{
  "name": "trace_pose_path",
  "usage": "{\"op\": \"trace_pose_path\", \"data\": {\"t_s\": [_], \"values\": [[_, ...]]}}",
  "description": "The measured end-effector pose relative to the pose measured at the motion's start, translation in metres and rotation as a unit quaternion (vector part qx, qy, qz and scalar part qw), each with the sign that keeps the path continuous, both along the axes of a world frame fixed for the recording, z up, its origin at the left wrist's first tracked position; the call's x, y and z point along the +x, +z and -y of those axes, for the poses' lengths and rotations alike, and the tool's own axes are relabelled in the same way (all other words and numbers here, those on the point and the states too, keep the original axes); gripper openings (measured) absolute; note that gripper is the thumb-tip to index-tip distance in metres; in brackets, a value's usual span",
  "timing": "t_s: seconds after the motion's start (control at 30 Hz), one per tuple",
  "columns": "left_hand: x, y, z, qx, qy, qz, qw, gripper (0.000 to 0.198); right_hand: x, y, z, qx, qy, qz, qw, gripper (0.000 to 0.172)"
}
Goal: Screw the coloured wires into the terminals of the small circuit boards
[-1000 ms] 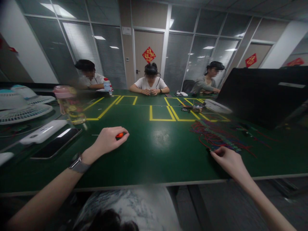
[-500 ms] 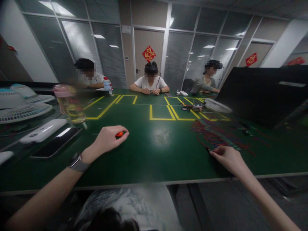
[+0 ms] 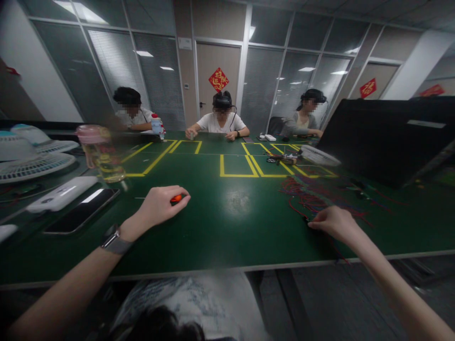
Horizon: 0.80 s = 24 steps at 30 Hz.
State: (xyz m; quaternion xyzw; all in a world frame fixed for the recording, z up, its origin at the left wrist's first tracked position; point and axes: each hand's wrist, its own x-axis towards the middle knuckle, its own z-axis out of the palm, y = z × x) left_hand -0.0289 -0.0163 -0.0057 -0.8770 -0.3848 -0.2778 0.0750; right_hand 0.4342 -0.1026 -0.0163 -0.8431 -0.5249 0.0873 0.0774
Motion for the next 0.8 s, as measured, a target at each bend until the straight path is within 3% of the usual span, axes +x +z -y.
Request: {"op": "trace_pose_path", "data": {"t_s": [0.3, 0.63, 0.8], "values": [[-0.001, -0.001, -0.001, 0.014, -0.008, 0.005, 1.000, 0.031, 0.004, -0.007, 0.000, 0.022, 0.013, 0.001, 1.000, 0.015], [0.000, -0.001, 0.000, 0.009, -0.004, 0.002, 1.000, 0.030, 0.004, 0.004, -0.015, -0.059, 0.010, 0.009, 0.998, 0.013], [0.000, -0.001, 0.001, 0.013, -0.005, 0.001, 1.000, 0.030, 0.013, -0.004, -0.011, -0.042, 0.009, -0.012, 0.999, 0.018]]}}
